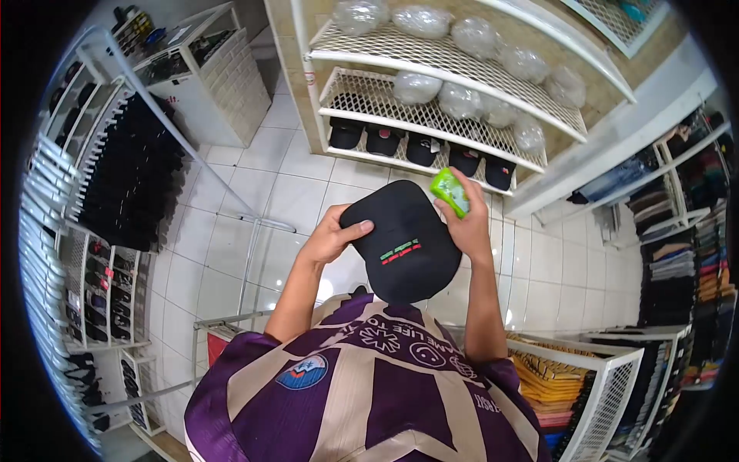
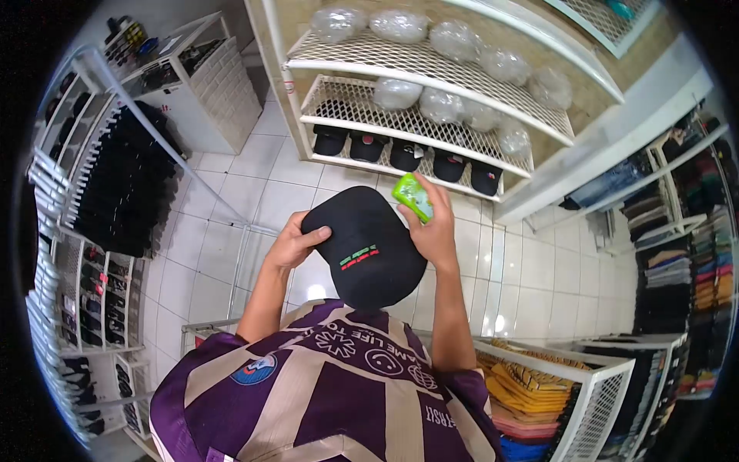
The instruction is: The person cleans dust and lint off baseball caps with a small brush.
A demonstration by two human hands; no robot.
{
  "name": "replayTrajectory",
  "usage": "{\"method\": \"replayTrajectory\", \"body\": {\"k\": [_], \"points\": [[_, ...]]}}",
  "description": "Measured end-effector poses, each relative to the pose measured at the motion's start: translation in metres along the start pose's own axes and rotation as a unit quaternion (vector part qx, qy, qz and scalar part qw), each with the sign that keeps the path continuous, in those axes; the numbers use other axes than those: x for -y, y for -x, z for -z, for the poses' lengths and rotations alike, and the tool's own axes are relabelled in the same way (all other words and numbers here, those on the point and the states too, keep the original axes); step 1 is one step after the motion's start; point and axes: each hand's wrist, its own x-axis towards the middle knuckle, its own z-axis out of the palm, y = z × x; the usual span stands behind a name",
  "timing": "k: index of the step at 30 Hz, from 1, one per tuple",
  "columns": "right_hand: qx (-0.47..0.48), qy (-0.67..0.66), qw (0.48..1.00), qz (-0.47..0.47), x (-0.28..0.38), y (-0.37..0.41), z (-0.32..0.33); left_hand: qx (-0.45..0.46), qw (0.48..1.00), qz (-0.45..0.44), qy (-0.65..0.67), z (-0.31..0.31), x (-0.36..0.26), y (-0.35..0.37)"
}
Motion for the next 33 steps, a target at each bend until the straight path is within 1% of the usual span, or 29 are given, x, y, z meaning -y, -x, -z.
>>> {"method": "replayTrajectory", "body": {"k": [1,2,3,4,5,6,8,10,11,12,14,15,16,18,19,20,22,23,24,26,27,28,29,30,31,32,33], "points": [[-0.036,-0.030,0.999,0.004,0.009,0.000,-0.006,-0.028,1.000,0.002,-0.010,0.009,-0.001,0.004],[-0.027,-0.033,0.999,0.002,0.018,0.002,-0.013,-0.059,0.998,0.009,-0.019,0.015,-0.001,0.012],[-0.010,-0.032,0.999,0.027,0.031,0.005,-0.020,-0.047,0.997,0.008,-0.053,0.021,-0.002,0.014],[0.005,-0.032,0.998,0.060,0.039,0.003,-0.031,-0.054,0.997,0.005,-0.053,0.022,0.000,0.018],[0.058,-0.026,0.997,0.050,0.046,0.013,-0.058,-0.073,0.997,-0.012,-0.038,0.028,-0.001,0.022],[0.100,-0.028,0.994,0.019,0.050,0.020,-0.063,-0.088,0.996,-0.023,-0.021,0.028,-0.001,0.026],[0.180,-0.052,0.978,0.096,0.057,0.029,-0.065,-0.123,0.992,-0.034,-0.007,0.028,-0.009,0.036],[0.260,-0.097,0.959,0.060,0.059,0.019,-0.058,-0.125,0.992,-0.005,0.009,0.033,-0.008,0.046],[0.229,-0.089,0.967,0.071,0.045,0.012,-0.062,-0.117,0.993,-0.012,0.023,0.035,-0.007,0.048],[0.211,-0.087,0.972,0.056,0.044,0.005,-0.063,-0.123,0.992,-0.016,0.022,0.035,-0.007,0.050],[0.228,-0.088,0.967,0.072,0.054,0.002,-0.068,-0.156,0.987,-0.022,0.029,0.034,-0.010,0.050],[0.252,-0.082,0.959,0.100,0.069,0.001,-0.074,-0.152,0.988,-0.030,0.013,0.037,-0.009,0.050],[0.275,-0.076,0.950,0.124,0.088,0.004,-0.080,-0.175,0.983,-0.055,-0.012,0.034,-0.009,0.049],[0.295,-0.042,0.937,0.184,0.103,-0.001,-0.087,-0.207,0.963,-0.119,-0.126,0.049,-0.001,0.043],[0.281,-0.086,0.942,0.164,0.095,-0.004,-0.088,-0.199,0.977,-0.050,-0.055,0.038,-0.026,0.052],[0.265,-0.128,0.945,0.143,0.080,-0.008,-0.087,-0.184,0.980,-0.046,-0.061,0.043,-0.034,0.057],[0.224,-0.096,0.965,0.094,0.054,-0.014,-0.076,-0.159,0.985,-0.050,-0.051,0.044,-0.045,0.063],[0.221,-0.103,0.965,0.091,0.049,-0.009,-0.073,-0.158,0.985,-0.047,-0.048,0.041,-0.045,0.062],[0.218,-0.110,0.965,0.091,0.052,-0.006,-0.070,-0.157,0.984,-0.042,-0.065,0.037,-0.045,0.059],[0.236,-0.101,0.956,0.141,0.078,0.004,-0.078,-0.155,0.984,-0.033,-0.081,0.031,-0.040,0.052],[0.262,-0.055,0.950,0.159,0.094,0.006,-0.078,-0.176,0.981,-0.044,-0.066,0.029,-0.037,0.045],[0.293,-0.039,0.939,0.175,0.102,0.004,-0.076,-0.197,0.977,-0.056,-0.053,0.029,-0.034,0.040],[0.256,-0.067,0.950,0.163,0.089,0.001,-0.078,-0.152,0.987,-0.041,-0.029,0.037,-0.032,0.040],[0.217,-0.095,0.960,0.150,0.071,-0.002,-0.080,-0.148,0.988,-0.038,-0.031,0.040,-0.034,0.043],[0.193,-0.091,0.972,0.102,0.061,-0.011,-0.075,-0.134,0.990,-0.029,-0.031,0.040,-0.037,0.045],[0.190,-0.089,0.972,0.102,0.057,-0.012,-0.075,-0.121,0.992,-0.023,-0.029,0.039,-0.040,0.044],[0.160,-0.100,0.978,0.092,0.060,-0.014,-0.076,-0.115,0.992,-0.026,-0.038,0.037,-0.041,0.042]]}}
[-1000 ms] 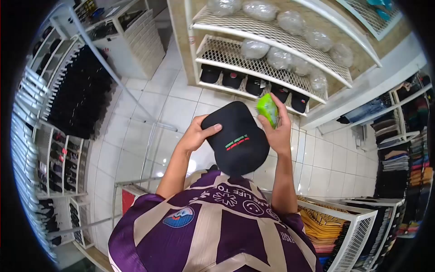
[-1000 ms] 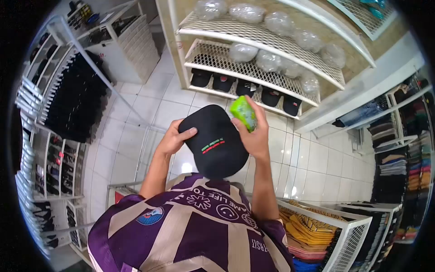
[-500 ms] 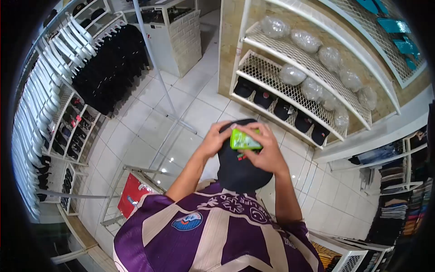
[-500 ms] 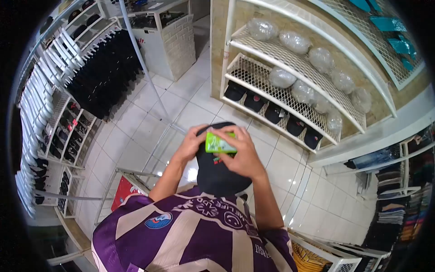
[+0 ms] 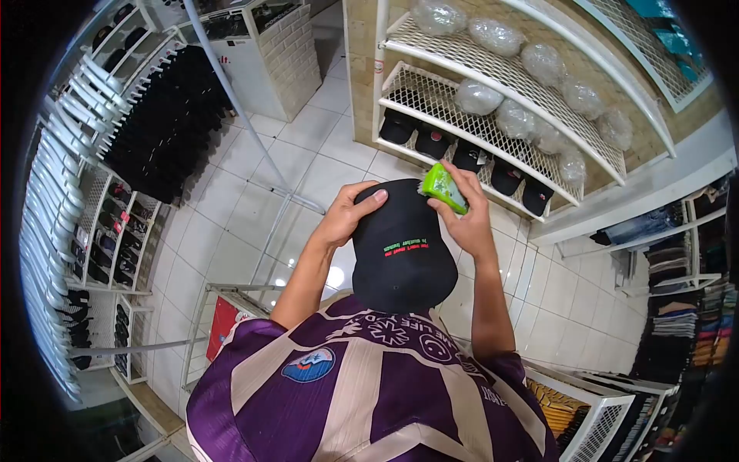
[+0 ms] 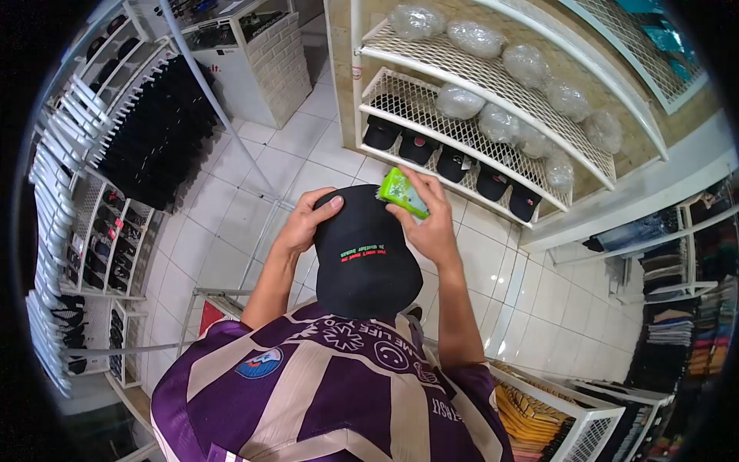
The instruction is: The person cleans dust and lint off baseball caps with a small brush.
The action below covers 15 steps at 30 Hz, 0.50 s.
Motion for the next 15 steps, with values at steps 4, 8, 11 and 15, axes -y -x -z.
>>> {"method": "replayTrajectory", "body": {"k": [4,8,11,15], "points": [[-0.016,-0.075,0.997,0.017,0.010,-0.003,-0.013,-0.020,0.999,-0.032,-0.028,-0.003,0.008,-0.013],[0.026,-0.124,0.990,-0.067,-0.027,0.019,-0.001,-0.061,0.995,-0.075,0.024,0.007,-0.011,-0.015],[0.000,-0.039,0.999,-0.013,-0.017,0.010,0.002,-0.031,0.999,-0.039,0.000,0.008,0.003,-0.023],[-0.066,-0.044,0.997,0.003,-0.007,-0.012,-0.008,-0.007,0.997,-0.063,-0.049,-0.007,0.002,-0.032]]}}
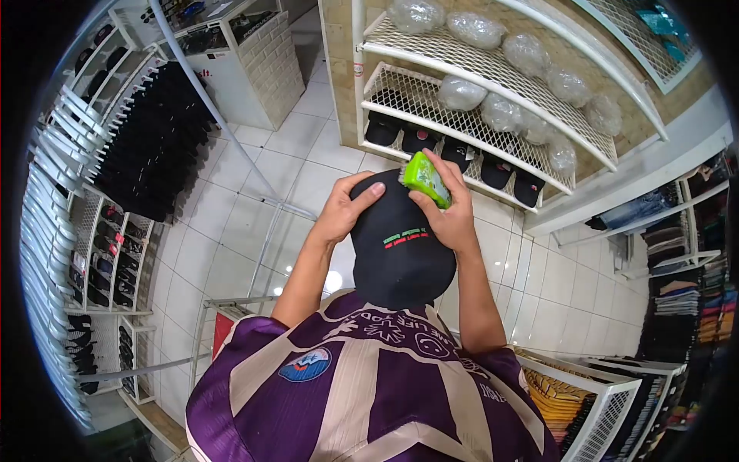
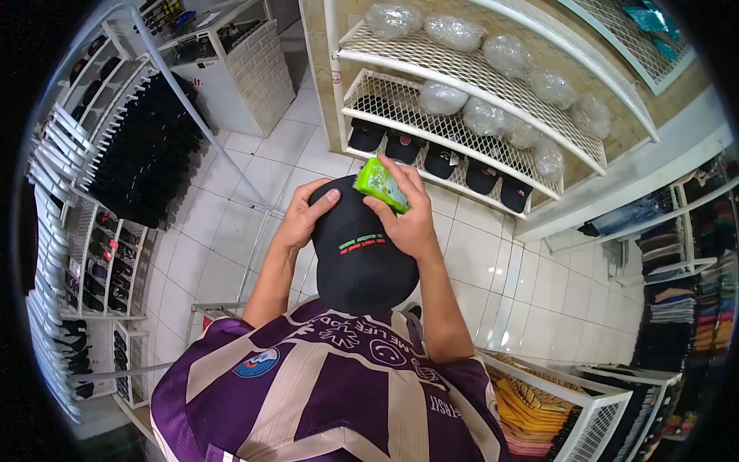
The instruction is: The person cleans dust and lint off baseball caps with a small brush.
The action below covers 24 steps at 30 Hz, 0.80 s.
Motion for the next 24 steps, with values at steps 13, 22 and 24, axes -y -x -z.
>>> {"method": "replayTrajectory", "body": {"k": [13,22,24], "points": [[0.043,-0.014,0.998,-0.045,-0.013,0.023,0.015,-0.040,0.999,-0.021,0.027,0.004,0.000,-0.018],[-0.059,0.028,0.998,-0.007,-0.008,0.005,0.004,0.077,0.996,-0.020,-0.046,0.004,-0.003,-0.020],[-0.062,0.021,0.996,-0.059,-0.006,0.003,-0.001,0.005,1.000,-0.021,-0.011,0.005,-0.003,-0.020]]}}
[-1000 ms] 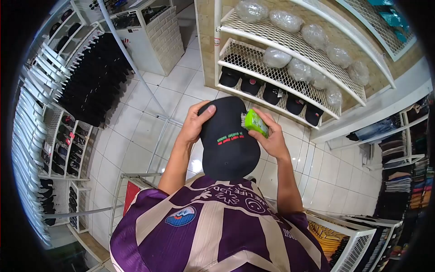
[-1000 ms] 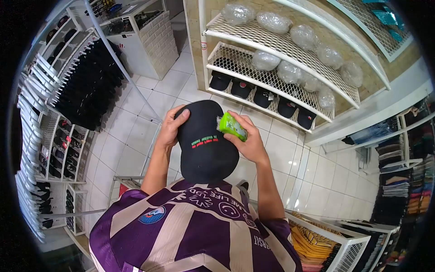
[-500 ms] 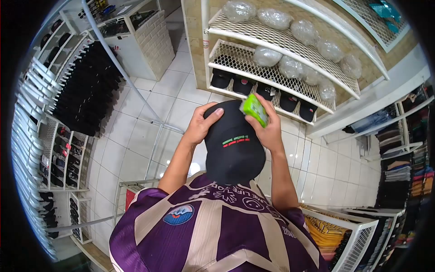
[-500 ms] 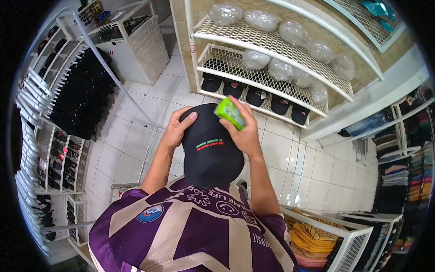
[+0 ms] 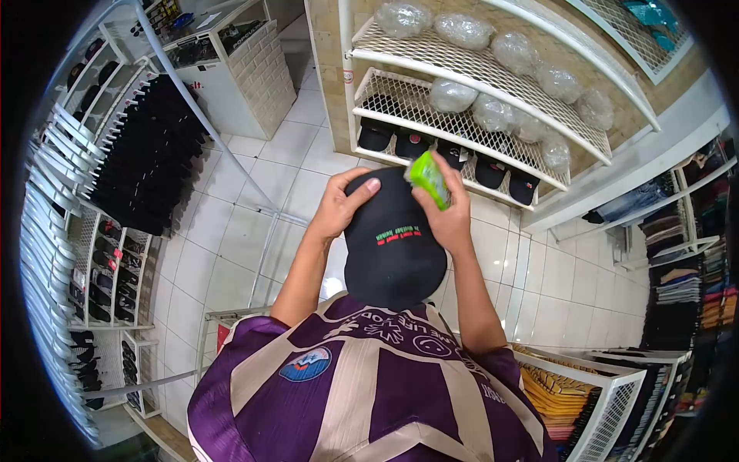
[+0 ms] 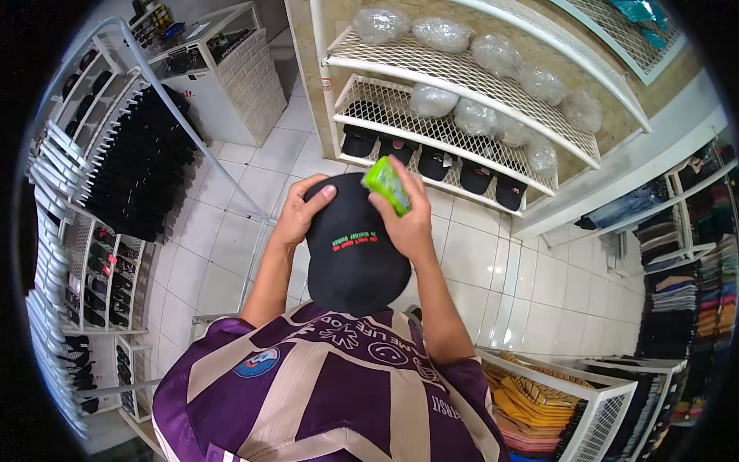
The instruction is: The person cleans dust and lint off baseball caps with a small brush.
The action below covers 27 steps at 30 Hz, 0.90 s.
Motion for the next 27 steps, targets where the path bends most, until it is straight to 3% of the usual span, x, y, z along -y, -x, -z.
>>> {"method": "replayTrajectory", "body": {"k": [2,4,6,8,10,11,14,16,17,19,20,22,24,27], "points": [[0.058,-0.007,0.998,0.031,-0.008,0.016,0.004,-0.015,1.000,-0.010,0.008,0.010,-0.005,-0.001],[0.137,-0.049,0.987,-0.062,-0.026,0.029,0.021,-0.071,0.996,-0.013,0.045,0.020,-0.009,0.003],[0.102,-0.030,0.992,-0.069,-0.036,0.029,0.038,-0.076,0.996,-0.019,0.045,0.031,-0.012,0.008],[0.056,-0.009,0.995,-0.079,-0.037,0.029,0.044,-0.025,0.999,-0.003,0.028,0.036,-0.012,0.007],[0.075,-0.253,0.963,-0.060,-0.022,0.015,0.046,0.006,1.000,0.010,0.009,0.027,-0.017,0.005],[0.128,-0.293,0.944,-0.082,-0.020,0.012,0.044,0.020,1.000,0.011,0.011,0.021,-0.013,0.001],[0.154,-0.372,0.910,-0.102,-0.031,0.012,0.022,0.031,0.999,0.011,0.020,0.004,-0.004,-0.009],[0.125,-0.353,0.922,-0.104,-0.030,0.012,0.014,0.004,0.992,0.103,0.079,-0.001,-0.003,-0.012],[0.066,-0.360,0.924,-0.111,-0.035,0.014,0.011,0.009,0.985,0.140,0.101,0.003,0.003,-0.014],[-0.026,-0.358,0.927,-0.107,-0.035,0.017,0.010,0.016,0.979,0.174,0.104,0.001,0.001,-0.006],[-0.028,-0.359,0.927,-0.106,-0.036,0.016,0.011,0.026,0.972,0.206,0.106,0.000,0.001,-0.001],[-0.080,-0.307,0.944,-0.086,-0.035,0.012,0.014,0.100,0.973,0.158,0.139,-0.003,0.006,0.009],[-0.088,-0.298,0.947,-0.085,-0.031,0.010,0.012,0.056,0.978,0.151,0.134,-0.010,0.006,0.014],[-0.110,0.003,0.993,-0.050,-0.026,0.002,0.010,0.070,0.980,0.144,0.118,-0.013,-0.005,0.013]]}}
